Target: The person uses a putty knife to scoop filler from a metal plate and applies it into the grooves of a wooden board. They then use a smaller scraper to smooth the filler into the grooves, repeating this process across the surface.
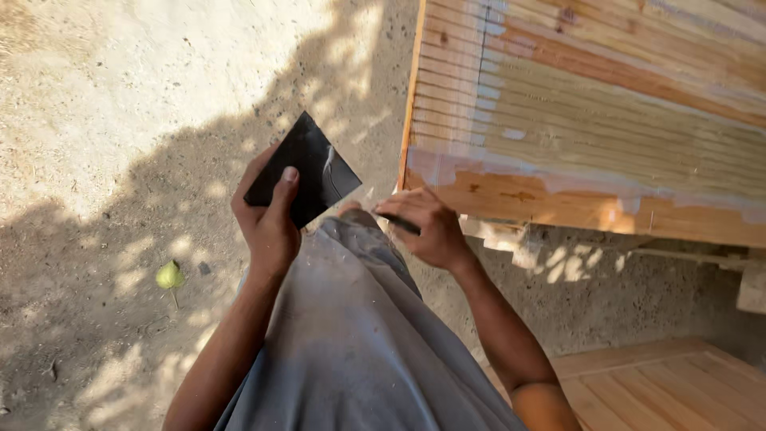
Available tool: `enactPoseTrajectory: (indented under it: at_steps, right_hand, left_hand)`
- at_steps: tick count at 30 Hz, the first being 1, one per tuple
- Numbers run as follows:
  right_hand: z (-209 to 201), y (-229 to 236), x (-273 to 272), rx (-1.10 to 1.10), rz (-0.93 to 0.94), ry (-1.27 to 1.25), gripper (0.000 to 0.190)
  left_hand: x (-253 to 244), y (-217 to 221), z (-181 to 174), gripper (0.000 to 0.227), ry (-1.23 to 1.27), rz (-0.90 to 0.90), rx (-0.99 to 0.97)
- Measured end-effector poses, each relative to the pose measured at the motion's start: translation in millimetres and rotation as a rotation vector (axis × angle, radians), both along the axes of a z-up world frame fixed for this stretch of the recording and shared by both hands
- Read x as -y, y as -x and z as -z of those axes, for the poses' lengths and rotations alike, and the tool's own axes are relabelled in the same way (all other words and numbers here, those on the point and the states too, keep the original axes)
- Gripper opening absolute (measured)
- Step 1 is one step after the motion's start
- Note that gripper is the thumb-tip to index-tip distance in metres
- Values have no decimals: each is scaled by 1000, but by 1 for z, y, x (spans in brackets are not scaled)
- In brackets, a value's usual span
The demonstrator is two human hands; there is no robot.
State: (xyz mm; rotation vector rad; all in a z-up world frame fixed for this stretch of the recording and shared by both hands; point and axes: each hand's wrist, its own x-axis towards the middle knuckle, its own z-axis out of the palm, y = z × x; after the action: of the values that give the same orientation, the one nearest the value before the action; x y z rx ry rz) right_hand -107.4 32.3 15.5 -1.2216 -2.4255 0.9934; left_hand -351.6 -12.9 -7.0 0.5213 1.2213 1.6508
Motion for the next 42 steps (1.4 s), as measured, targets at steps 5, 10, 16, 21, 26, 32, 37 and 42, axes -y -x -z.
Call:
enactPoseTrajectory:
  at_steps: [5, 10, 16, 21, 26, 32, 37, 42]
  right_hand:
    - [20, -41, -59, -258, 395, 286, 32]
    - [39, -72, -147, -340, 526, 296, 32]
    - [89, -102, -294, -342, 655, 233, 32]
    - [128, -119, -421, -84, 492, -154, 32]
    - [165, -131, -489, 221, 427, -285, 38]
    - [177, -122, -534, 354, 326, -326, 44]
    - [180, -113, -542, 380, 318, -328, 49]
    - [186, -109, -544, 412, 329, -334, 48]
  left_hand:
    - [-42, 49, 6, 39, 113, 69, 29]
    - [-90, 73, 26, 35, 165, 44, 92]
    - [-172, 90, 55, 34, 224, 18, 117]
    - [-291, 81, 68, 35, 394, 144, 96]
    - [-357, 65, 83, 36, 595, 290, 122]
    - [-428, 38, 89, 33, 675, 373, 121]
    - [-459, 28, 93, 33, 702, 361, 140]
    - [-477, 21, 100, 34, 713, 373, 153]
